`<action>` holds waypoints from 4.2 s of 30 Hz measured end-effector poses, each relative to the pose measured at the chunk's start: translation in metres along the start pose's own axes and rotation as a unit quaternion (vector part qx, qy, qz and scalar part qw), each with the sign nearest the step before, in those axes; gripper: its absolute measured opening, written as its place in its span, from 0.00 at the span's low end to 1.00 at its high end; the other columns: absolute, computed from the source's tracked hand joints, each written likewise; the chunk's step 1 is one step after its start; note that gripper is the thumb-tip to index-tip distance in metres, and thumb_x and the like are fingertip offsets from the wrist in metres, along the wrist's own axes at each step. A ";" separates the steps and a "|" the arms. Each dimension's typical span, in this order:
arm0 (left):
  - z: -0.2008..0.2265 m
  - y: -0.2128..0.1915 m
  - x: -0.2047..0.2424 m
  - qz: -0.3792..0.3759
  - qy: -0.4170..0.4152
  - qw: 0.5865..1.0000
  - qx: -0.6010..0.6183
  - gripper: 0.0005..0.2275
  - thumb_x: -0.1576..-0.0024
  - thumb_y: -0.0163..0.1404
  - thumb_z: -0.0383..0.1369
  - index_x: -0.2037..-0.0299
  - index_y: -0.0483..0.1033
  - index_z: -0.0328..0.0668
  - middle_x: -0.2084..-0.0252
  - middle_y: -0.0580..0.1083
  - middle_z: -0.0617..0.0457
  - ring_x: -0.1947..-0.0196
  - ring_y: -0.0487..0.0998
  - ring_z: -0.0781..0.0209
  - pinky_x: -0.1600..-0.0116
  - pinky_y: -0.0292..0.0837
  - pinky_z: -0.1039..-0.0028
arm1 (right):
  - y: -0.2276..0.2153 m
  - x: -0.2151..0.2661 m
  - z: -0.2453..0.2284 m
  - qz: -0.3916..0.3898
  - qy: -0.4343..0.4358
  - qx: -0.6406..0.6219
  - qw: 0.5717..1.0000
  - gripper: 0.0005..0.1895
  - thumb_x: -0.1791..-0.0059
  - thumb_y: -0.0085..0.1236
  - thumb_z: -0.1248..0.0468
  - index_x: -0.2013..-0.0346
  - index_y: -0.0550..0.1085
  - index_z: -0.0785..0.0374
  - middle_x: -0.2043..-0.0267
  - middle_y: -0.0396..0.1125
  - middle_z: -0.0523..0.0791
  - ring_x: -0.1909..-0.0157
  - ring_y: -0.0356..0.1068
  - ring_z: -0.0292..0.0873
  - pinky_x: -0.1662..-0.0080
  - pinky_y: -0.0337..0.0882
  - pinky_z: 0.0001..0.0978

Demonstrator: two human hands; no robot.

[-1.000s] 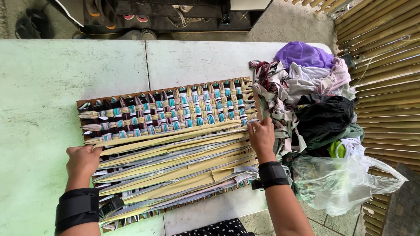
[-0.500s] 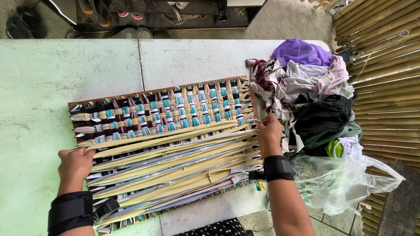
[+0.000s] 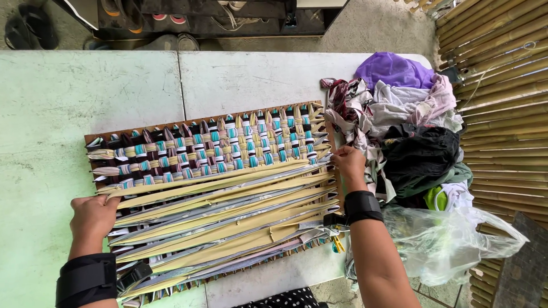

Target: The person weaves a rug on a wooden loom by interlacing strips of yellow fabric through the loom with both hands, occasionally shifting the fabric to adjust its position.

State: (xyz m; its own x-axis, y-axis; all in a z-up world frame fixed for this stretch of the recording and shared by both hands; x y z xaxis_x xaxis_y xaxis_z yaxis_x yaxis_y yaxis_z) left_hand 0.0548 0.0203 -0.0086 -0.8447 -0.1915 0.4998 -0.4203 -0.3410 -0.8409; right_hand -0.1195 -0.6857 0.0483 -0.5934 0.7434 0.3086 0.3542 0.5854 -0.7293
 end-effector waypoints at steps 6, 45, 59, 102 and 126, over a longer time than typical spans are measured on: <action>0.005 -0.005 0.006 0.003 0.006 1.000 -0.013 0.23 0.39 0.51 0.53 0.44 0.83 0.44 0.36 0.64 0.47 0.51 0.79 0.45 0.40 0.72 0.56 | -0.011 -0.017 0.019 -0.145 -0.002 -0.049 0.988 0.05 0.50 0.61 0.68 0.64 0.83 0.65 0.69 0.77 0.46 0.68 0.77 0.35 0.64 0.77 0.28; 0.018 -0.009 0.016 0.008 0.005 1.000 -0.025 0.24 0.40 0.51 0.52 0.46 0.82 0.43 0.36 0.63 0.48 0.53 0.79 0.47 0.43 0.73 0.57 | 0.053 0.124 -0.103 -0.053 -0.319 0.221 0.920 0.16 0.55 0.60 0.68 0.54 0.81 0.50 0.50 0.71 0.37 0.61 0.76 0.47 0.61 0.75 0.41; 0.010 -0.009 0.012 0.010 0.016 0.999 -0.037 0.25 0.40 0.51 0.53 0.43 0.82 0.44 0.37 0.65 0.47 0.50 0.78 0.47 0.41 0.72 0.57 | 0.073 0.127 -0.115 0.039 -0.422 0.187 0.886 0.03 0.52 0.60 0.68 0.65 0.76 0.58 0.64 0.70 0.43 0.62 0.70 0.50 0.59 0.72 0.43; 0.011 -0.005 0.012 0.018 0.003 0.998 -0.055 0.22 0.38 0.48 0.49 0.42 0.81 0.46 0.37 0.65 0.48 0.50 0.78 0.50 0.43 0.74 0.55 | 0.031 0.109 -0.060 0.081 -0.229 0.208 0.948 0.11 0.55 0.66 0.53 0.63 0.78 0.51 0.63 0.67 0.39 0.53 0.66 0.48 0.53 0.62 0.45; 0.017 -0.001 0.016 0.061 0.016 0.995 -0.073 0.20 0.36 0.43 0.44 0.42 0.80 0.43 0.38 0.65 0.43 0.53 0.79 0.43 0.46 0.75 0.52 | 0.006 0.073 -0.012 0.145 -0.221 0.189 0.946 0.10 0.56 0.70 0.59 0.61 0.81 0.45 0.55 0.68 0.37 0.48 0.63 0.48 0.46 0.63 0.42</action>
State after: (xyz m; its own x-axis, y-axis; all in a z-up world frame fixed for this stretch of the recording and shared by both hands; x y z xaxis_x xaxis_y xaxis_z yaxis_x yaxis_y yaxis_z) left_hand 0.0473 0.0020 0.0039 -0.9014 -0.1921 0.3879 -0.3561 -0.1803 -0.9169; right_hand -0.1524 -0.6242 0.0737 -0.7853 0.5974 -0.1625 0.3142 0.1584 -0.9361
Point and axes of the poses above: each hand's wrist, its own x-axis away from the middle knuckle, its own y-axis out of the palm, z = x × y, the point moved 1 cm from there along -x, towards the middle knuckle
